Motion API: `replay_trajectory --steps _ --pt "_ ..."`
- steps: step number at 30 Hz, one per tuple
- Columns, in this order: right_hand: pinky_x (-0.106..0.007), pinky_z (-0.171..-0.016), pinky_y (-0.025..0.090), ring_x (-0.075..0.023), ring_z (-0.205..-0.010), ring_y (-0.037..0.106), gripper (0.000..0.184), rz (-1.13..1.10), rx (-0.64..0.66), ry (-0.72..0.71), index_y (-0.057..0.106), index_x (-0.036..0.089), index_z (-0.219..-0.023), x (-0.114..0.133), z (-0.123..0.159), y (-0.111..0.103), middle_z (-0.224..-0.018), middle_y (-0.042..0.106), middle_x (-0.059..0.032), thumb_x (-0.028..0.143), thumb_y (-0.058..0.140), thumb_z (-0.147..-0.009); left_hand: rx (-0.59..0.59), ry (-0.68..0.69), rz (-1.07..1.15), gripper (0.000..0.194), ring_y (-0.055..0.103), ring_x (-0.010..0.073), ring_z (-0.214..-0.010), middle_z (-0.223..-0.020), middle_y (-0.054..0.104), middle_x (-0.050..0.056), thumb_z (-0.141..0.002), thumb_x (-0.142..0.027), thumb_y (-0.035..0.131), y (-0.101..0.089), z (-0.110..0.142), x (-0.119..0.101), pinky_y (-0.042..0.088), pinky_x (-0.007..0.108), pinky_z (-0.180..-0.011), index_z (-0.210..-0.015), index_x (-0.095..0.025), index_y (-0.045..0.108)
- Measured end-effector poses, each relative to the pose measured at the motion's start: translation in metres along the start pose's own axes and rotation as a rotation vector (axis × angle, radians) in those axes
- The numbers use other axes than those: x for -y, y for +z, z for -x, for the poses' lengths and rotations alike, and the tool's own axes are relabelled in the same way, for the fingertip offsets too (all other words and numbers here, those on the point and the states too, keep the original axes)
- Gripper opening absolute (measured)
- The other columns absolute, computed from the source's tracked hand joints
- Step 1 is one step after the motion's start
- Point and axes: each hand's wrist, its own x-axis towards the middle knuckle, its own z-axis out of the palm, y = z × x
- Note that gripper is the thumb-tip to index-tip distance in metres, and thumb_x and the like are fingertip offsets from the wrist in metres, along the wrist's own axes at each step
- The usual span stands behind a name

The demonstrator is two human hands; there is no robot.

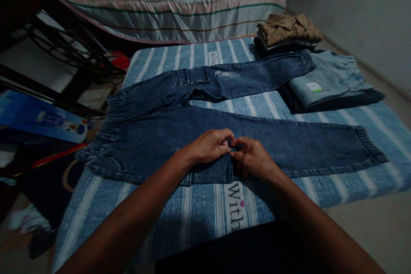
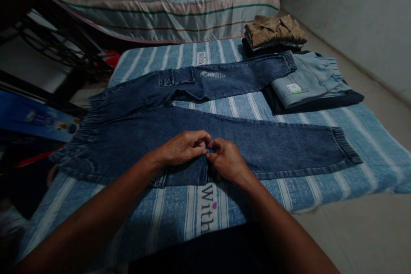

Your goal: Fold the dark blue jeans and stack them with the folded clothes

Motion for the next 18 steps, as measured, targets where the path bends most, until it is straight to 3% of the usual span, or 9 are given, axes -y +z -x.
replay_trajectory --steps 6,11,18 --pt "-0.014 -0.026 0.029 -0.0084 -0.028 0.044 0.029 -0.01 0.035 -0.05 0.058 0.016 -0.103 0.001 0.003 0.001 -0.045 0.051 0.0082 0.029 0.051 -0.078 -0.064 -0.038 -0.002 0.014 0.053 0.0094 -0.061 -0.066 0.055 -0.006 -0.076 -0.017 0.057 0.002 0.005 0.0 0.038 0.02 -0.058 -0.089 -0.017 0.06" --pt "-0.014 -0.026 0.029 -0.0077 -0.028 0.043 0.025 -0.03 0.08 -0.056 0.059 0.016 -0.099 -0.003 0.002 0.001 -0.046 0.05 0.0085 0.027 0.049 -0.078 -0.021 -0.058 0.051 0.019 0.054 0.0093 -0.063 -0.069 0.057 -0.005 -0.072 -0.016 0.059 -0.002 0.013 0.001 0.04 0.02 -0.059 -0.091 -0.016 0.06" --pt "-0.016 -0.031 0.032 -0.0076 -0.03 0.043 0.025 0.128 0.084 -0.096 0.059 0.018 -0.099 -0.002 -0.001 -0.001 -0.048 0.049 0.0087 0.02 0.045 -0.078 -0.031 -0.096 0.121 0.021 0.054 0.0093 -0.064 -0.069 0.057 -0.004 -0.069 -0.014 0.059 -0.002 0.018 0.003 0.04 0.019 -0.059 -0.089 -0.016 0.062"
